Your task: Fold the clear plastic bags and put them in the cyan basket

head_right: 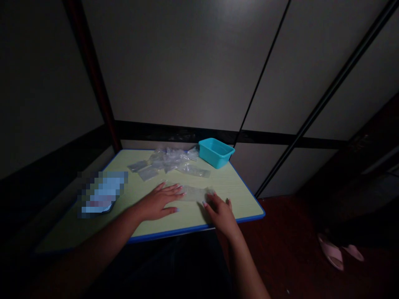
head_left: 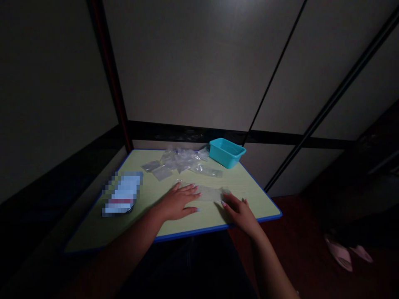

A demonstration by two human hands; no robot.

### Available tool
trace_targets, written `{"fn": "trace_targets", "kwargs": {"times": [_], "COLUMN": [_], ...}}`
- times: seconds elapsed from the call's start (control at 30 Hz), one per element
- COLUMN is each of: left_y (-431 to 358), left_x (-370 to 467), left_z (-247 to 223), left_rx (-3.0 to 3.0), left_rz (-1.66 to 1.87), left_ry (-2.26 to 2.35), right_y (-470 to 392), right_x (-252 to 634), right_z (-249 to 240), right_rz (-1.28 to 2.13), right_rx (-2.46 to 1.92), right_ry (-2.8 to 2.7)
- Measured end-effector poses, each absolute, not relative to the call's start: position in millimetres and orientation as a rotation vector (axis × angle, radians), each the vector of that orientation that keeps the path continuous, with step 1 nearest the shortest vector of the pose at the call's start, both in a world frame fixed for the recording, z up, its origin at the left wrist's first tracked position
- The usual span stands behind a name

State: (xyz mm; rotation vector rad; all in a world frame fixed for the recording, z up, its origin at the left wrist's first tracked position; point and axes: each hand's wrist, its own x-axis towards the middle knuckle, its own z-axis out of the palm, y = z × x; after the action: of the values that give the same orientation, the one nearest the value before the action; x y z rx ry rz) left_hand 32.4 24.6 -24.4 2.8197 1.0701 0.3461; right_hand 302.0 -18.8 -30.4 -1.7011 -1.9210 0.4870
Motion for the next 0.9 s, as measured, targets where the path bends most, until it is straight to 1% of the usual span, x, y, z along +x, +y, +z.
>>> {"fn": "trace_targets", "kwargs": {"times": [0.37, 0.6, 0.8, 0.9], "left_y": [19, 17, 26, 39], "left_x": [35, 38, 47, 54], "left_z": [-18, -13, 3, 7], "left_rx": [2.861, 2.925, 2.954, 2.942], "left_rz": [0.375, 0.454, 0.395, 0.443], "left_ry": [1.103, 1.087, 1.073, 1.056], "right_y": [-11, -9, -14, -15], "right_x": [307, 300, 297, 297], "right_z": [-32, -40, -36, -35], "right_rz": [0.484, 0.250, 0.232, 0.232], "right_rx": [-1.643, -1.687, -1.705, -1.716], "right_ry": [-1.840, -1.864, -1.874, -1.870]}}
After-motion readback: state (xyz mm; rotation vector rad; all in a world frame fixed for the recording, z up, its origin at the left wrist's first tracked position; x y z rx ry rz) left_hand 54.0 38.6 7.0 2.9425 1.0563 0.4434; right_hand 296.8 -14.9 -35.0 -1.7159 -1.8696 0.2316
